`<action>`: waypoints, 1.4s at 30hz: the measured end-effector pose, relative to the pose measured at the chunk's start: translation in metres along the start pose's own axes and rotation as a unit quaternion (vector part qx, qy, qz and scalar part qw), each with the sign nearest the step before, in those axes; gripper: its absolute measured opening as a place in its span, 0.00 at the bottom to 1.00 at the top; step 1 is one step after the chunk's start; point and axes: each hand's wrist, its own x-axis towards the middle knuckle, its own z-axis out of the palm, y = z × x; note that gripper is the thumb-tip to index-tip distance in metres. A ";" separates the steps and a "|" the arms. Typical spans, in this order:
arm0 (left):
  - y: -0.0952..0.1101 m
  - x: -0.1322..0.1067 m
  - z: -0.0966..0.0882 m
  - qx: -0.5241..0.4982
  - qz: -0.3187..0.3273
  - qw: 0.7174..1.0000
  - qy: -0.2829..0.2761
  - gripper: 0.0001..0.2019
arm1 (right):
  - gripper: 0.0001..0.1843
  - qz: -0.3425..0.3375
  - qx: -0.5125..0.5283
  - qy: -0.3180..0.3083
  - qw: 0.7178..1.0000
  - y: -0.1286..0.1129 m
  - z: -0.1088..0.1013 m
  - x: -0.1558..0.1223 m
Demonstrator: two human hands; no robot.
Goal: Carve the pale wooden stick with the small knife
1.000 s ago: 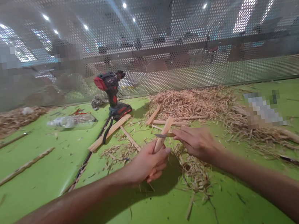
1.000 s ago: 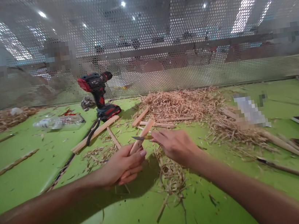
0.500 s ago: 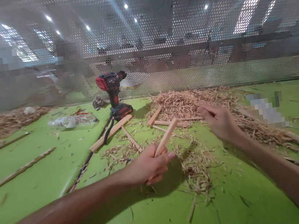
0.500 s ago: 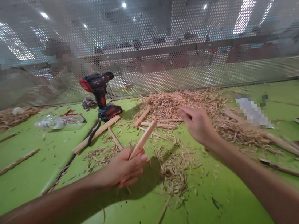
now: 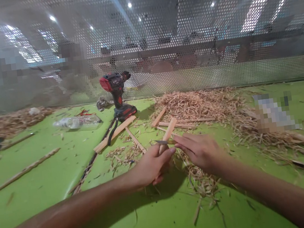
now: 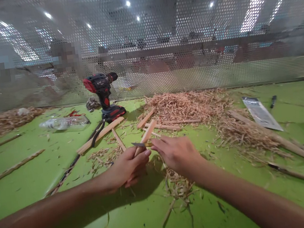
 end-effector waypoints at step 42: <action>0.012 -0.005 -0.002 0.003 -0.080 0.995 -0.058 0.18 | 0.14 0.192 0.072 0.076 0.976 0.090 -0.032 0.000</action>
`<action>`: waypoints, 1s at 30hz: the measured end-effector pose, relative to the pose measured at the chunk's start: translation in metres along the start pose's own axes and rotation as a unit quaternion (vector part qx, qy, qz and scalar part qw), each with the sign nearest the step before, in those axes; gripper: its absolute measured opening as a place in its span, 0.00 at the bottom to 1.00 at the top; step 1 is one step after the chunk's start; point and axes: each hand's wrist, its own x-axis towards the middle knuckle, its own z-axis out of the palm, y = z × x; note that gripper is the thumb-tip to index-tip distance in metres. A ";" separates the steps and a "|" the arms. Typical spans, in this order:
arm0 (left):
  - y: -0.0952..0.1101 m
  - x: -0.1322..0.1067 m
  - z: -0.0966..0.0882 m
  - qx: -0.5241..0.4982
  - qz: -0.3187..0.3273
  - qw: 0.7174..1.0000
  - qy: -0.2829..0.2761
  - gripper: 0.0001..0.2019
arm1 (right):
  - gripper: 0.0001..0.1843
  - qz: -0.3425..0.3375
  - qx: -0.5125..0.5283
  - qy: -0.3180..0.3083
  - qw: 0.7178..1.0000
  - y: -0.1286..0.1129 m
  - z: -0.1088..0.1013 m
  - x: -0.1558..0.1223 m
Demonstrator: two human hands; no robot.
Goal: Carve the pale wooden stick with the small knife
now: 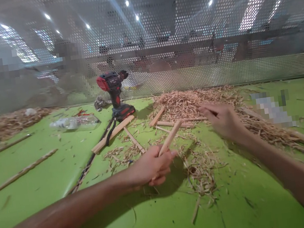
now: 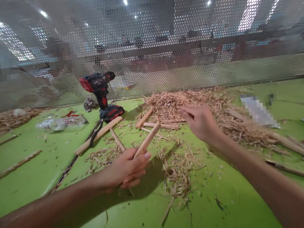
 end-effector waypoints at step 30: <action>0.005 -0.006 0.003 -0.094 0.052 0.993 -0.048 0.16 | 0.17 -0.161 -0.077 -0.046 0.983 -0.061 0.031 -0.028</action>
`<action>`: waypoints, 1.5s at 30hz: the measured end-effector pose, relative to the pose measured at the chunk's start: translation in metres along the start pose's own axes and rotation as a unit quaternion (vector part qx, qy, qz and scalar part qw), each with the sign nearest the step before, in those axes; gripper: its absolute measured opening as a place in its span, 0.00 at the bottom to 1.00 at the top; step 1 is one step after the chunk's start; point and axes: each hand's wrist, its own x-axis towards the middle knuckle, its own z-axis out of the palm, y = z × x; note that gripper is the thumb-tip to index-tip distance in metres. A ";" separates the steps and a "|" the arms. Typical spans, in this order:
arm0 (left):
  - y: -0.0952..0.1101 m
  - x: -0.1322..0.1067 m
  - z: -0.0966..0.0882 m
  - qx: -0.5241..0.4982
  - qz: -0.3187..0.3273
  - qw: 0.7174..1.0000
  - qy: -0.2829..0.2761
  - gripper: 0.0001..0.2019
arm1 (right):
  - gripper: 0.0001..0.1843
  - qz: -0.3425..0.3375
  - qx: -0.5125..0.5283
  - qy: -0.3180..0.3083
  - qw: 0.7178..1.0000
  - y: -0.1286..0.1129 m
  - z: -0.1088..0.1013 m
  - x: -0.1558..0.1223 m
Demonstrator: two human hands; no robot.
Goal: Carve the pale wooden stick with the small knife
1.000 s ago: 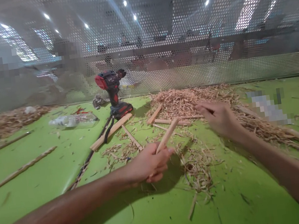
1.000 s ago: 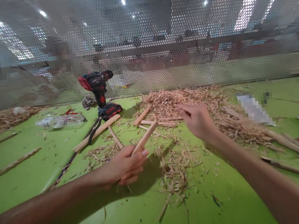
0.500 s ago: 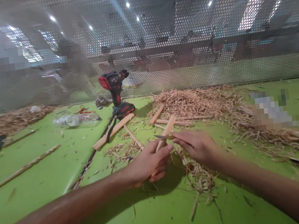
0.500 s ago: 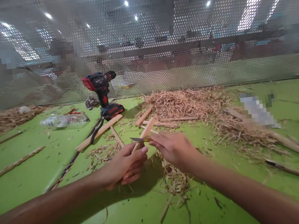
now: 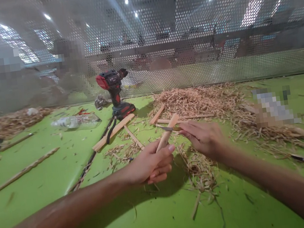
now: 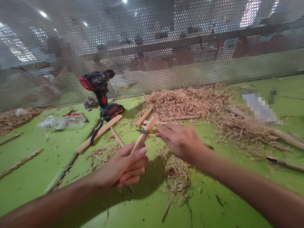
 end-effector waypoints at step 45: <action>0.000 0.003 -0.018 0.005 -0.017 0.999 -0.045 0.16 | 0.14 0.031 0.109 0.006 0.994 0.007 -0.006 0.002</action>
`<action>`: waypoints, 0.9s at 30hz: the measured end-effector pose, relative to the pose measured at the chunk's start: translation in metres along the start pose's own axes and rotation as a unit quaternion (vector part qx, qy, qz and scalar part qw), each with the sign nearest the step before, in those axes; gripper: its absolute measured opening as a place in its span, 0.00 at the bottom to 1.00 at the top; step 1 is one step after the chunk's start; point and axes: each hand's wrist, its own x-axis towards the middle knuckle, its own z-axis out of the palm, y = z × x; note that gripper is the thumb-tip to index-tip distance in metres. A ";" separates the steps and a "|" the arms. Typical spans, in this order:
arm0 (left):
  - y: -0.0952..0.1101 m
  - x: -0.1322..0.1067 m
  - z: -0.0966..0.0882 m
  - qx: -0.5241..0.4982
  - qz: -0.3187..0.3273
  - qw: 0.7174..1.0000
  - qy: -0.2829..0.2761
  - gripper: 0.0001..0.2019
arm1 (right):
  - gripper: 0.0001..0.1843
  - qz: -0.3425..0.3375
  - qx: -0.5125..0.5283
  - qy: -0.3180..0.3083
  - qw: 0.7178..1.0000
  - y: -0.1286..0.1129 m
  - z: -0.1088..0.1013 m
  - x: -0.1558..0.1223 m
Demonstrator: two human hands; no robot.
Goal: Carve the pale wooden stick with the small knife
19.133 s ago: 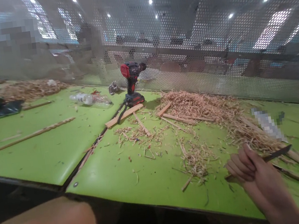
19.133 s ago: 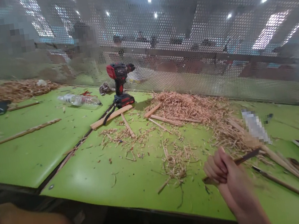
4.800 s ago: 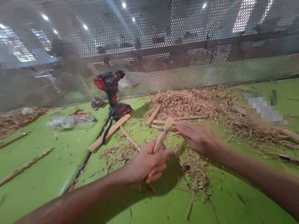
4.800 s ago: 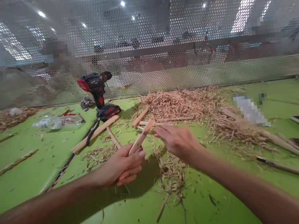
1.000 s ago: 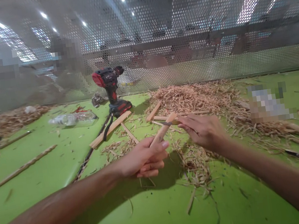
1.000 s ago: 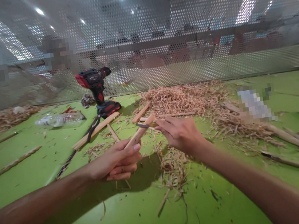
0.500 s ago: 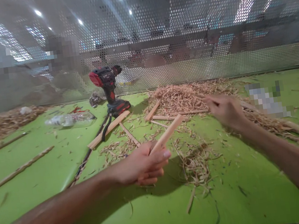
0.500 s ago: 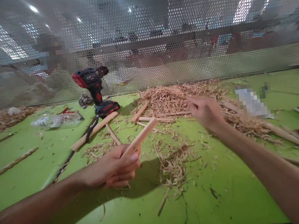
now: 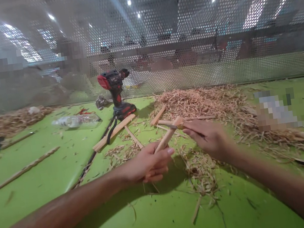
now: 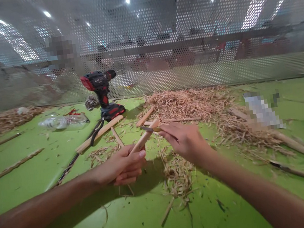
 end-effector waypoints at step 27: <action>0.000 -0.003 -0.013 -0.016 -0.025 0.998 -0.058 0.10 | 0.19 0.204 -0.004 0.129 0.970 0.084 -0.028 -0.005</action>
